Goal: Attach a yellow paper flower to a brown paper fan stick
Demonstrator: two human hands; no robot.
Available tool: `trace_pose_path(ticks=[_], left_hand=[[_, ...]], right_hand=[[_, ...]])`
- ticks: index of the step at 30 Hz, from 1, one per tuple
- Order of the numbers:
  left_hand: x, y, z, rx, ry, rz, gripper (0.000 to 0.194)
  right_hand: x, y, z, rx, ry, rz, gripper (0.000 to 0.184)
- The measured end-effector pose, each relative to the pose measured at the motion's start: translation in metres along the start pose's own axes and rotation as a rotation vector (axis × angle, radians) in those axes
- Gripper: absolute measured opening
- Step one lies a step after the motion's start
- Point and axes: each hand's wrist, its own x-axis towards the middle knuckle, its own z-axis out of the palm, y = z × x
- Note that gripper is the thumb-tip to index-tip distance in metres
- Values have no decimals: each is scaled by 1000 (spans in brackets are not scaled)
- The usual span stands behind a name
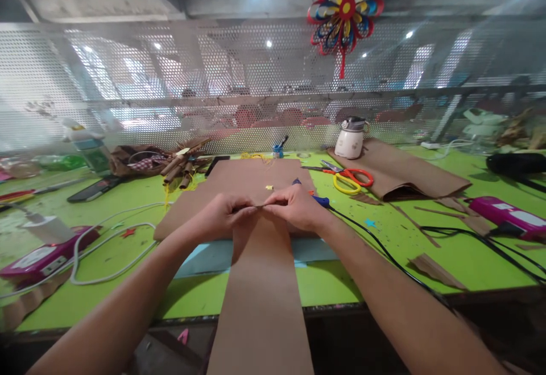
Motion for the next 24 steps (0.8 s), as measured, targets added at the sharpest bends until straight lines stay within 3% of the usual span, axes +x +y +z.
trace_pose_path(ticks=[4, 13, 18, 24], left_hand=[[-1, 1, 0, 93, 22, 52, 34], [0, 1, 0, 45, -49, 76, 38], [-1, 3, -3, 34, -43, 63, 29], [-1, -2, -2, 33, -66, 11, 32]], right_hand=[[0, -1, 2, 4, 21, 23, 19], [1, -1, 7, 43, 28, 12, 22], [2, 0, 5, -3, 47, 32, 21], [3, 3, -5, 56, 29, 101, 22]])
